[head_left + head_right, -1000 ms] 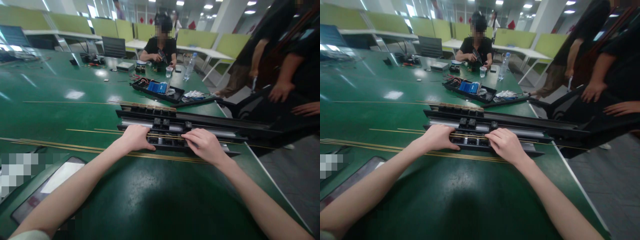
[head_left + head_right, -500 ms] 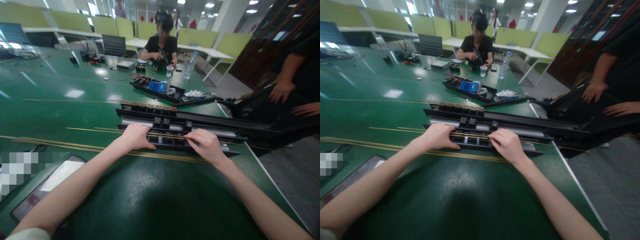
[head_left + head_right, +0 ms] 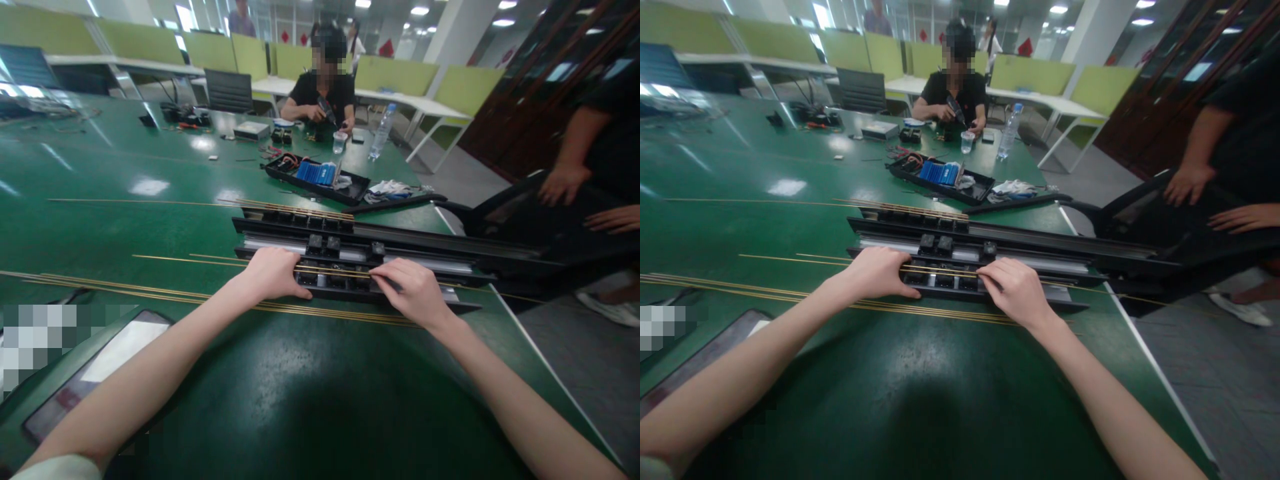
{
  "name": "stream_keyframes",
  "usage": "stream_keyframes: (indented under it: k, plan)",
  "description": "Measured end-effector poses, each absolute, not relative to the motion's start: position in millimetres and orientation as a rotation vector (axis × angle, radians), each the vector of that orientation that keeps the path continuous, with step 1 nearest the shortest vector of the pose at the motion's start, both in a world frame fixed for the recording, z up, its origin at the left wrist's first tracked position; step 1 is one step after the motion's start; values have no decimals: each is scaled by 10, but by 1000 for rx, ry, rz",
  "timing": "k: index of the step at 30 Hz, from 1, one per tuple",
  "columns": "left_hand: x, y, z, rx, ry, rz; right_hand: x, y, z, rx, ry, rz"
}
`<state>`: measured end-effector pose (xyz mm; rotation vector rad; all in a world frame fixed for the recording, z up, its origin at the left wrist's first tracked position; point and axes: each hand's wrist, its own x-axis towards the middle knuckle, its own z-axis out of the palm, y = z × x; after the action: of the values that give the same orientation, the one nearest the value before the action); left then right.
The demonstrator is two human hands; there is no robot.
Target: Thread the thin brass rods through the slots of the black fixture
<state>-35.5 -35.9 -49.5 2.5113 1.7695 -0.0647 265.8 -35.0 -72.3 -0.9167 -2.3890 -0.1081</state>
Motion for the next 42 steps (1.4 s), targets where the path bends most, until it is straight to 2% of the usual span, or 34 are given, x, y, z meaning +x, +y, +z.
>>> stream_keyframes:
  k: [42]
  plan:
    - [-362,-361,-488,2527,1765,-55,2681,-346,-707,-930,-2433,-149]
